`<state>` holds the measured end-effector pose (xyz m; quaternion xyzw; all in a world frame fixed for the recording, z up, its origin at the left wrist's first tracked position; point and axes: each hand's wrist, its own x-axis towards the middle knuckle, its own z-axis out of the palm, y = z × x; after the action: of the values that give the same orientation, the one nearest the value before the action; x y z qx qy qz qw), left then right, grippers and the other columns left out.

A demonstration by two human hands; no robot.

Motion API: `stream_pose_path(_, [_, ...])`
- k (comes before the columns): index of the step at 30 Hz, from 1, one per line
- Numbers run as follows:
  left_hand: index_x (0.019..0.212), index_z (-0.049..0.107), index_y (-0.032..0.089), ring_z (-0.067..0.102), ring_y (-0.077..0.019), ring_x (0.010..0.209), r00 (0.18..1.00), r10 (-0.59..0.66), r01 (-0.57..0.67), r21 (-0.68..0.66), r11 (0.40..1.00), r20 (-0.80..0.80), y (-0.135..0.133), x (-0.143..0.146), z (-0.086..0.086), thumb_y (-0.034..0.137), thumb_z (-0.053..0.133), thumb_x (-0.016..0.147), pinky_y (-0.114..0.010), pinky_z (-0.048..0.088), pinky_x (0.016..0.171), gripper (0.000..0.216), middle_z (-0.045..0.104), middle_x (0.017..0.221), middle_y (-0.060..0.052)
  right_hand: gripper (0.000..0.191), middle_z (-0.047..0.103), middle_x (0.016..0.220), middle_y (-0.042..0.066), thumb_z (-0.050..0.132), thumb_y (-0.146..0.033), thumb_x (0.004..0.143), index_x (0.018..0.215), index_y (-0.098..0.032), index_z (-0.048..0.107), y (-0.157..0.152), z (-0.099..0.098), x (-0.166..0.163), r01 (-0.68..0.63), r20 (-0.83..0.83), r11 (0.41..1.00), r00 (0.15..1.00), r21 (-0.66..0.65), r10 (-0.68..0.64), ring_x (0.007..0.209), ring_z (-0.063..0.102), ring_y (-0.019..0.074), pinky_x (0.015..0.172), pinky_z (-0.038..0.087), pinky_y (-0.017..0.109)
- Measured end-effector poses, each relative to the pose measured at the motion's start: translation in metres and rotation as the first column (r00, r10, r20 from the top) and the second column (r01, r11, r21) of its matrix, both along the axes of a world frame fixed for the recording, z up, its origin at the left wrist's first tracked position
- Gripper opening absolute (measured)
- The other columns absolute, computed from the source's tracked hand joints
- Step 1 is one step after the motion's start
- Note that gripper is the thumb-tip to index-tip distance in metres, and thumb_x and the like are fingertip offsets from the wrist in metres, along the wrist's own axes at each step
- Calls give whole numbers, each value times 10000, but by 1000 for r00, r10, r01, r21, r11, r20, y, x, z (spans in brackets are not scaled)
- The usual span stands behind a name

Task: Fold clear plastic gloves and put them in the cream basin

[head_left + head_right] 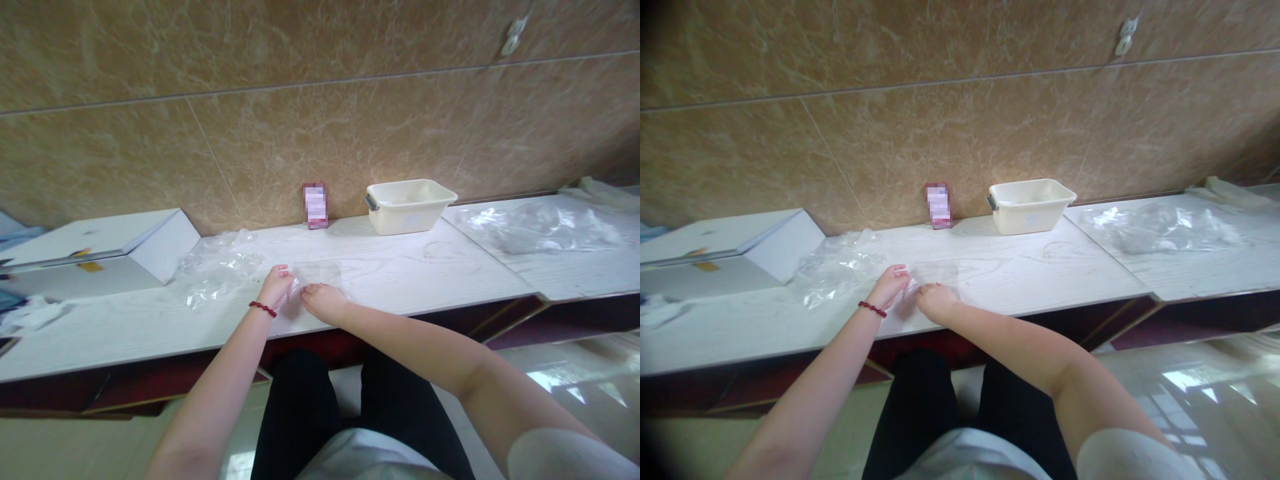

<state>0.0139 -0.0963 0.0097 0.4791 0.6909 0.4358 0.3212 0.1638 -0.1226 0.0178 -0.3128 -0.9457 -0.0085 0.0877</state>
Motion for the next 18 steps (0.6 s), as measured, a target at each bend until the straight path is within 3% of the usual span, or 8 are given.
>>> stream_pose_path(7, [911,508,137,548,-146,785,993,-1,1,6,1000,-115,2,3,-6,97,526,592,-248,436,653,322,559,882,-70,311,541,1038,122,412,-297,786,1012,-110,514,-1,-4,1,75,-69,997,995,-13,-75,1029,438,222,881,314,373])
stream_pose_path(11, [861,539,126,549,-171,789,985,-19,22,14,1000,-169,-6,1,2,107,506,597,-297,442,690,267,566,846,-76,340,510,1092,118,409,-322,788,1046,-119,500,-1,-8,1,91,-79,996,993,-4,-91,1070,405,223,885,317,366])
stream_pose_path(13, [804,572,154,526,-186,871,960,-107,131,75,989,-260,-17,-4,10,138,525,595,-320,416,776,215,560,896,-67,287,531,1056,107,381,-282,805,987,-124,536,-1,-9,1,73,-76,997,994,7,-72,1050,425,215,868,336,346])
stream_pose_path(14, [787,587,170,498,-192,935,910,-200,261,126,957,-364,-23,-8,14,162,531,601,-325,389,830,194,548,944,-64,272,541,1037,104,369,-261,811,961,-123,549,-1,-9,2,61,-72,998,996,12,-60,1037,436,212,860,344,338])
stream_pose_path(16, [817,606,205,456,-191,1008,747,-392,532,130,836,-537,-35,-16,18,215,545,615,-326,330,908,211,519,1037,-53,260,553,1015,101,351,-223,819,941,-122,558,0,-9,3,33,-55,999,998,16,-32,1010,459,202,849,354,322])
stream_pose_path(18, [885,601,226,441,-190,1029,613,-507,668,55,742,-607,-44,-24,18,249,560,616,-324,320,923,273,509,1072,-49,253,554,1018,99,345,-194,821,943,-128,557,0,-9,4,7,-27,1000,1000,-5,-7,995,472,187,842,359,305])
